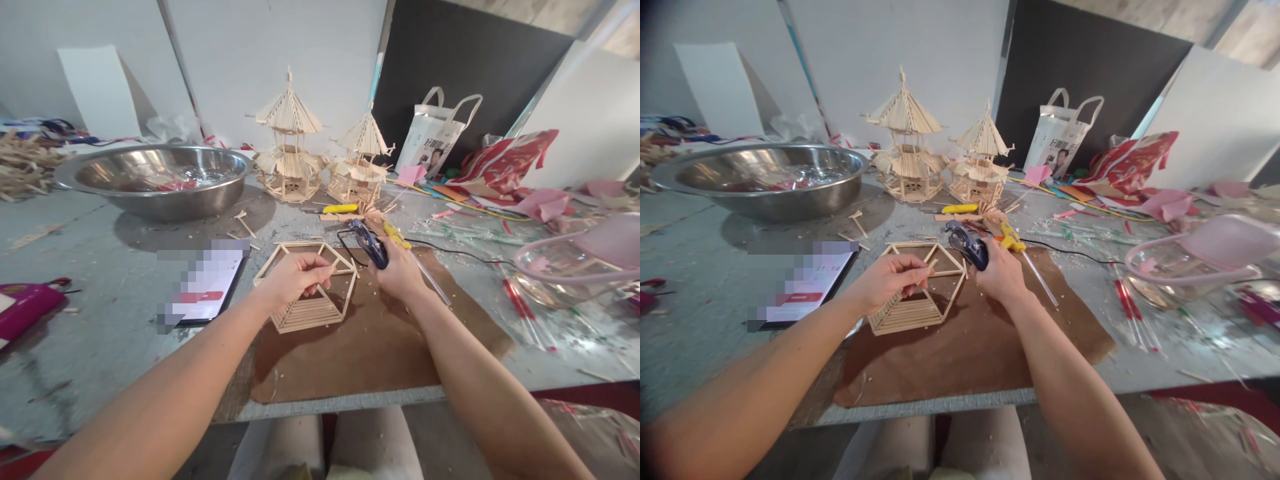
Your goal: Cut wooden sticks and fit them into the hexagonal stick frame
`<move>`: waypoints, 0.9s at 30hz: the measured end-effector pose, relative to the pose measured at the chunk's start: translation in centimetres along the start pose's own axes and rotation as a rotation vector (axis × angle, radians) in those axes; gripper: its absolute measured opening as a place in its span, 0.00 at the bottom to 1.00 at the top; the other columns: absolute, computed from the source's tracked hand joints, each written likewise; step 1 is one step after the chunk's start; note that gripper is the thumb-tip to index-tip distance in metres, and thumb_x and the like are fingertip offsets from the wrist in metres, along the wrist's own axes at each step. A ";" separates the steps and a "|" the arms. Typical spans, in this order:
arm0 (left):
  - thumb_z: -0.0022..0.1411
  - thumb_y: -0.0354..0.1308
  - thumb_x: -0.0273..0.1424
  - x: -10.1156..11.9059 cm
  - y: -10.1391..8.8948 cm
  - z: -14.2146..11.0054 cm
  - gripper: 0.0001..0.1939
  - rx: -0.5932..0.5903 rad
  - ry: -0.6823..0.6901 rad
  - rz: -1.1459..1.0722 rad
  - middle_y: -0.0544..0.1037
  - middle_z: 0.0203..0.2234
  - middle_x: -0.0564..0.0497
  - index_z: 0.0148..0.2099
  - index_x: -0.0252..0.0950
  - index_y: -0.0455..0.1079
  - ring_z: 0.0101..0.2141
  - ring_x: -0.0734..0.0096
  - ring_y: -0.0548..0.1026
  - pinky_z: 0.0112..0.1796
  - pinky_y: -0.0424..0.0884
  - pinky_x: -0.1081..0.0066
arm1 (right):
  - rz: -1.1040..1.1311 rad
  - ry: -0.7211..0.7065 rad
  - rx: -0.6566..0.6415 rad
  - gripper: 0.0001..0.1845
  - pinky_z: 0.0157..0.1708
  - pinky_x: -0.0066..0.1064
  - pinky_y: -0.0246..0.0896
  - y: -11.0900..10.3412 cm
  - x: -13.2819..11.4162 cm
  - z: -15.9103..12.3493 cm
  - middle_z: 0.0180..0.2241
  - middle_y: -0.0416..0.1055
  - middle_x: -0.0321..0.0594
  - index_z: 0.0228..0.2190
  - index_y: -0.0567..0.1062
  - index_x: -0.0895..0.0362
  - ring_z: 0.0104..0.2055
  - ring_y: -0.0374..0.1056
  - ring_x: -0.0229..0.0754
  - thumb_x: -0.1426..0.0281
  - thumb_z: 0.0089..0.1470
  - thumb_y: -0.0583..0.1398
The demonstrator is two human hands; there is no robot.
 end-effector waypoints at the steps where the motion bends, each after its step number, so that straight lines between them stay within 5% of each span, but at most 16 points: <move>1: 0.49 0.56 0.37 0.0 0.0 0.0 0.11 0.001 0.001 0.000 0.70 0.18 0.54 0.27 0.32 0.66 0.16 0.83 0.61 0.18 0.55 0.78 | 0.001 -0.002 -0.002 0.23 0.36 0.35 0.57 0.0 0.0 0.0 0.40 0.69 0.44 0.43 0.63 0.56 0.40 0.65 0.48 0.66 0.42 0.54; 13: 0.43 0.60 0.33 0.0 -1.0 0.4 0.10 0.106 0.053 -0.073 0.68 0.15 0.57 0.24 0.32 0.64 0.14 0.85 0.58 0.16 0.52 0.78 | -0.154 -0.142 -0.113 0.26 0.34 0.33 0.55 1.1 -3.7 -1.2 0.38 0.68 0.45 0.44 0.63 0.57 0.38 0.64 0.47 0.67 0.39 0.56; 27: 0.44 0.58 0.34 0.5 -0.8 0.1 0.10 0.101 0.067 -0.004 0.68 0.16 0.56 0.22 0.33 0.63 0.15 0.83 0.59 0.18 0.53 0.77 | -0.213 -0.113 -0.123 0.24 0.32 0.32 0.53 0.9 -3.7 -1.2 0.36 0.69 0.45 0.42 0.63 0.56 0.37 0.64 0.47 0.67 0.39 0.56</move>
Point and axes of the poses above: each hand's wrist, its own z-axis towards the middle knuckle, its own y-axis out of the palm, x = y × z, the point moved 10 cm from there along z, towards the middle knuckle
